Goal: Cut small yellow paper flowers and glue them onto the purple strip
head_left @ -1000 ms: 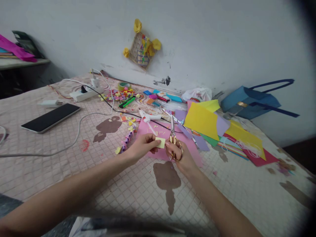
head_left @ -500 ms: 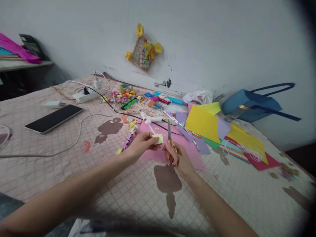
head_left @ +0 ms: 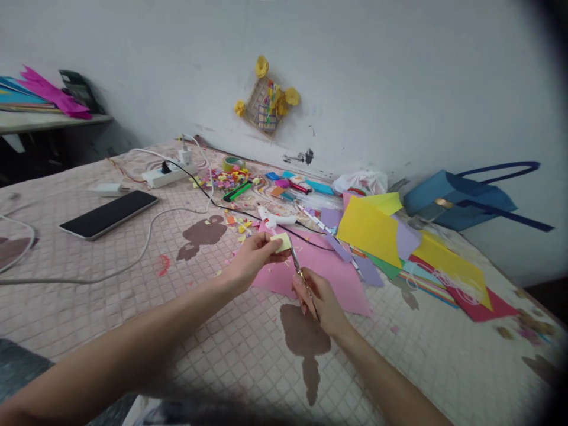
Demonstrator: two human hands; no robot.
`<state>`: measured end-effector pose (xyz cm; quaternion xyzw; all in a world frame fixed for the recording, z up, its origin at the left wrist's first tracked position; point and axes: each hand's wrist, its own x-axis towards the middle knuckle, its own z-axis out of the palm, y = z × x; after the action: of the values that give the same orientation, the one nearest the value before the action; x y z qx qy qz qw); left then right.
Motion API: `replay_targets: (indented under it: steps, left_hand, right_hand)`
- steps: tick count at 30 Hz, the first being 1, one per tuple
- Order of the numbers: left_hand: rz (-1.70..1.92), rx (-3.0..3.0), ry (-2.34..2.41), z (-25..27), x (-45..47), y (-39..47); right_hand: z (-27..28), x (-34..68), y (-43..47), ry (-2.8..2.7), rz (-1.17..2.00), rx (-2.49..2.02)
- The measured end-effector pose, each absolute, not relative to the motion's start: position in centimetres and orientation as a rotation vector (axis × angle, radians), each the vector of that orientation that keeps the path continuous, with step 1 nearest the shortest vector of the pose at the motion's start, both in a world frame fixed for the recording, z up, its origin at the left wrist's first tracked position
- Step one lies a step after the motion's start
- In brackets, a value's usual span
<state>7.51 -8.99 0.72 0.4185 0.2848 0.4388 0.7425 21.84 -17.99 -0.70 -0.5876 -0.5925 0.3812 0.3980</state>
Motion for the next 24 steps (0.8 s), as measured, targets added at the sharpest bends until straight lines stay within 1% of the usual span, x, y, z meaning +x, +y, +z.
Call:
replay_targets:
  steps: [24]
  left_hand:
    - [0.966, 0.931, 0.608, 0.53, 7.66, -9.05]
  right_hand:
    - [-0.86, 22.07, -17.88, -1.477, 0.955, -1.498]
